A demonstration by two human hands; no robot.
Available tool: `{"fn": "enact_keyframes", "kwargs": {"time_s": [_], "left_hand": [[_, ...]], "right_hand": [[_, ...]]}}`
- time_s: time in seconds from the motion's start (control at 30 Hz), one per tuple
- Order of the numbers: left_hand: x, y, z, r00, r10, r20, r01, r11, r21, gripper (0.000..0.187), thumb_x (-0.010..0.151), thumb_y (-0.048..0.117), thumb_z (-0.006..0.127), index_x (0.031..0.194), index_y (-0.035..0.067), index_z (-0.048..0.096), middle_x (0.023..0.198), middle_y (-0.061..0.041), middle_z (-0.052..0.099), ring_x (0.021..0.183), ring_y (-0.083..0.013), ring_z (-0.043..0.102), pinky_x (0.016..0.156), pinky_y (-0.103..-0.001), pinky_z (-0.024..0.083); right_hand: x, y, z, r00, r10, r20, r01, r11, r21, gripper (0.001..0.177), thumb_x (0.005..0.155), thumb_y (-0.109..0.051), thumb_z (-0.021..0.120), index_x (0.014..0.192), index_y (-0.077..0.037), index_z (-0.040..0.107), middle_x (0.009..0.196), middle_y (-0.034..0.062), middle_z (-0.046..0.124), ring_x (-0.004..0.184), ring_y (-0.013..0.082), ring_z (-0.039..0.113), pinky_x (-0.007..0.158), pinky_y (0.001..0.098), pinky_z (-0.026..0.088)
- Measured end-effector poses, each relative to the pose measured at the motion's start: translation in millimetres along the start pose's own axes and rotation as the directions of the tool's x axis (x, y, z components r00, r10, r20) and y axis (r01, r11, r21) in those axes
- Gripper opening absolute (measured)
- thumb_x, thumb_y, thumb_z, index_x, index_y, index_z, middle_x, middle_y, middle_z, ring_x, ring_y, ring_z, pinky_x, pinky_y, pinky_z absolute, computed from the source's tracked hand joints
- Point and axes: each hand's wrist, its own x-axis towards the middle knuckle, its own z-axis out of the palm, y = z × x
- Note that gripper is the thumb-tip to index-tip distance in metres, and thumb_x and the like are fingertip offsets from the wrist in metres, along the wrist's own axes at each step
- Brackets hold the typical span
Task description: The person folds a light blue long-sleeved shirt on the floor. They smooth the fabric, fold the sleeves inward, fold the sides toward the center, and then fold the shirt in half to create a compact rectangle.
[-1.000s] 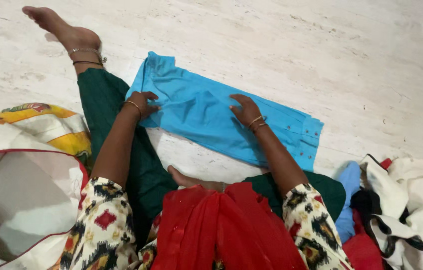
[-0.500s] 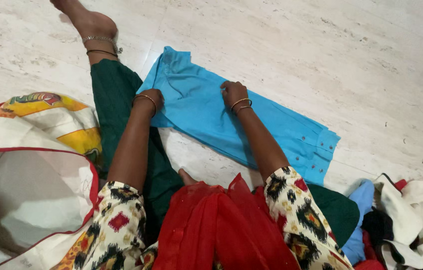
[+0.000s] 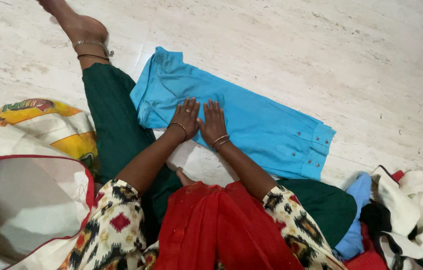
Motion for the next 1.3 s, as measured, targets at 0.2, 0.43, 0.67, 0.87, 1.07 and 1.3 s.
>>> {"fn": "enact_keyframes", "kwargs": {"time_s": [0.2,0.43,0.67,0.87,1.07,1.3], "left_hand": [[-8.3,20.4,-26.8,0.977,-0.18,0.119,0.179,0.984,0.016,0.085,0.096,0.057,0.049,0.162,0.013,0.017,0.17,-0.012,0.006,0.157,-0.0334,0.001,0.122,-0.062,0.006],[-2.6,16.8,-18.0,0.989,0.006,-0.147,-0.018,0.997,-0.079,0.074,0.1,0.051,0.055,0.16,0.014,0.034,0.171,-0.018,0.018,0.158,-0.0386,0.013,0.124,-0.062,0.013],[10.7,24.4,5.7,0.98,0.055,-0.193,-0.077,0.991,-0.106,0.076,0.098,0.049,0.057,0.16,0.012,0.034,0.17,-0.02,0.02,0.157,-0.0416,0.014,0.123,-0.063,0.013],[13.7,29.1,8.4,0.985,-0.004,-0.171,-0.009,0.997,-0.075,0.079,0.096,0.051,0.057,0.161,0.012,0.034,0.169,-0.021,0.019,0.156,-0.0421,0.013,0.122,-0.063,0.01],[12.4,33.9,11.5,0.981,-0.044,-0.187,0.031,0.997,-0.071,0.077,0.097,0.051,0.056,0.161,0.013,0.035,0.169,-0.021,0.021,0.157,-0.0403,0.012,0.122,-0.064,0.009],[12.3,33.2,14.3,0.98,-0.07,-0.184,0.058,0.996,-0.073,0.077,0.097,0.053,0.055,0.161,0.015,0.035,0.169,-0.02,0.022,0.157,-0.0395,0.013,0.123,-0.063,0.008]], "right_hand": [[-15.8,42.6,-16.7,0.984,0.161,-0.072,-0.168,0.981,-0.1,0.077,0.101,-0.048,0.055,0.157,0.0,0.032,0.167,0.0244,0.023,0.155,0.0436,0.016,0.121,0.0641,0.01],[-87.3,230.9,-126.7,0.919,0.297,-0.261,-0.359,0.903,-0.237,0.051,0.091,-0.038,0.071,0.127,-0.002,0.069,0.137,0.0258,0.062,0.129,0.0425,0.056,0.112,0.0522,0.041],[-178.5,352.7,-278.1,0.677,0.726,-0.119,-0.736,0.669,-0.106,0.026,0.092,-0.025,0.069,0.101,-0.005,0.084,0.098,0.0189,0.077,0.089,0.035,0.073,0.085,0.0429,0.058],[-214.1,351.1,-258.3,0.52,0.779,0.351,-0.85,0.43,0.306,0.015,0.087,-0.01,0.073,0.098,-0.003,0.081,0.084,0.0108,0.078,0.075,0.0203,0.074,0.067,0.0359,0.06],[-213.2,351.5,-244.1,0.499,0.699,0.512,-0.847,0.518,0.117,0.028,0.079,-0.018,0.082,0.103,-0.004,0.081,0.095,0.0155,0.08,0.083,0.0271,0.073,0.073,0.04,0.061],[-199.3,343.7,-235.3,0.455,0.757,0.469,-0.623,0.647,-0.439,0.039,0.079,-0.04,0.084,0.103,-0.009,0.08,0.105,0.0164,0.076,0.096,0.0323,0.071,0.086,0.0432,0.056]]}}
